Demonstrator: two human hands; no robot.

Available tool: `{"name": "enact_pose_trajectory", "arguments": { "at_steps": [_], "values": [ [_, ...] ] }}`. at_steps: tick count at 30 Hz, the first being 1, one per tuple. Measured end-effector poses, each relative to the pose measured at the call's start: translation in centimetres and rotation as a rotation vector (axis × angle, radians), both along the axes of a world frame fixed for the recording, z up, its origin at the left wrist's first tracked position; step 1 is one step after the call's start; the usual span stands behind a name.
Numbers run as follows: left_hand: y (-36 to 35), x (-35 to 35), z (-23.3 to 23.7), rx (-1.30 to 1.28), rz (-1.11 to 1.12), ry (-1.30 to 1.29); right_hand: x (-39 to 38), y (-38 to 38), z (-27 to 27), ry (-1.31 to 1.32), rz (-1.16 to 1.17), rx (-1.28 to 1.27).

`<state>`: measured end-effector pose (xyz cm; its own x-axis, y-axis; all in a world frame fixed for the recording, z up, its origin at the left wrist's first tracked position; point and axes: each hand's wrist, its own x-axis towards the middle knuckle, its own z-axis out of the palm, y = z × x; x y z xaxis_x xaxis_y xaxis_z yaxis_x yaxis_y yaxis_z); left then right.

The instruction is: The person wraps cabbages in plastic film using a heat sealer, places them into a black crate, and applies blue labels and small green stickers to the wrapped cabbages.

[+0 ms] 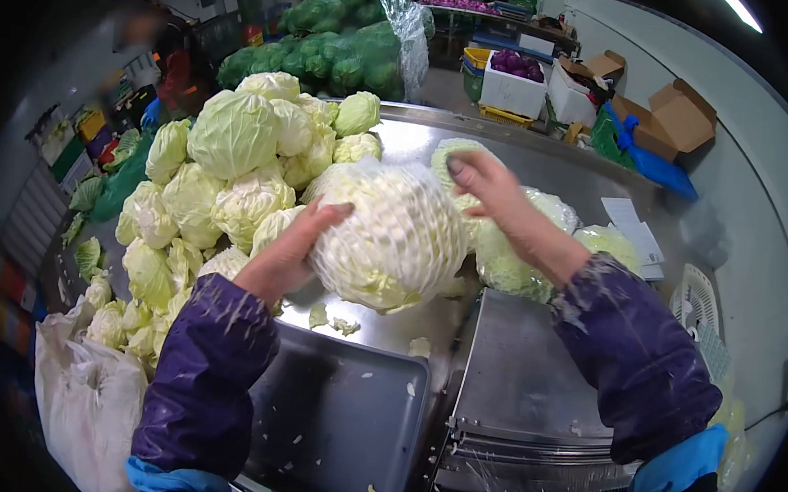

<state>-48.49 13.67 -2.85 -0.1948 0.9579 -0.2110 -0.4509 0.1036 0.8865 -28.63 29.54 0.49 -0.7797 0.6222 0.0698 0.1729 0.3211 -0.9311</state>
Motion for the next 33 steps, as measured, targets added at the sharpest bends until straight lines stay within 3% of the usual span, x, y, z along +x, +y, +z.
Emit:
{"name": "enact_pose_trajectory", "arguments": {
  "at_steps": [1,3,5,7,9,13,15,16,18,21,22,23,24,25,26,27,29,31,33],
  "values": [
    [-0.4,0.7,0.9,0.006,-0.005,0.004,1.2,-0.2,1.4,0.028,-0.082,0.125],
    [-1.4,2.9,2.1,0.113,-0.034,-0.298,4.5,-1.5,2.8,0.054,-0.123,0.137],
    [-1.3,6.4,3.0,0.107,-0.084,-0.254,8.5,-5.0,3.3,0.092,0.027,-0.515],
    [-1.6,12.2,5.0,0.007,-0.043,-0.16,12.8,-7.1,3.9,0.133,-0.035,-0.57],
    [-1.7,16.4,4.3,-0.038,-0.245,-0.246,17.7,-8.4,3.6,0.173,-0.101,-0.63],
    [-2.1,23.4,2.7,-0.156,-0.381,-0.128,25.9,-8.9,1.0,0.12,-0.279,-0.596],
    [-2.7,25.9,2.3,-0.185,-0.472,0.101,28.7,-9.2,-0.7,0.081,-0.353,-0.618],
    [-2.7,26.3,1.1,-0.042,-0.481,0.217,29.9,-8.8,-1.7,-0.018,-0.369,-0.548],
    [-3.4,25.8,1.1,-0.044,-0.491,0.334,32.0,-9.6,-1.2,-0.169,-0.4,-0.357],
    [-5.9,23.4,2.5,0.005,-0.453,0.743,35.6,-11.7,-0.4,-0.108,-0.391,-0.267],
    [-6.9,21.9,2.3,0.153,-0.514,1.156,37.4,-12.3,-0.5,-0.107,-0.404,-0.278],
    [-8.0,20.9,2.1,0.314,-0.561,1.566,39.4,-12.8,-0.5,-0.3,-0.315,0.053],
    [-9.2,20.7,2.0,0.312,-0.574,1.566,41.3,-13.3,-0.6,-0.486,-0.212,0.387],
    [-10.4,20.7,2.1,0.396,-0.624,1.728,42.9,-13.6,-1.2,-0.484,-0.215,0.376],
    [-11.2,20.8,2.2,0.484,-0.668,1.889,44.4,-13.7,-1.8,-0.551,-0.118,0.694],
    [-11.3,21.4,2.2,0.479,-0.671,1.892,45.2,-13.8,-2.2,-0.609,-0.013,1.017],
    [-11.3,23.0,1.5,0.534,-0.564,1.893,45.3,-13.9,-3.1,-0.626,0.009,1.053],
    [-10.6,23.8,0.0,0.528,-0.554,1.86,44.3,-13.6,-5.0,-0.462,0.054,1.057],
    [-10.0,24.0,-1.5,0.455,-0.43,1.681,42.5,-14.0,-5.7,-0.359,0.041,0.955]
  ]
}}
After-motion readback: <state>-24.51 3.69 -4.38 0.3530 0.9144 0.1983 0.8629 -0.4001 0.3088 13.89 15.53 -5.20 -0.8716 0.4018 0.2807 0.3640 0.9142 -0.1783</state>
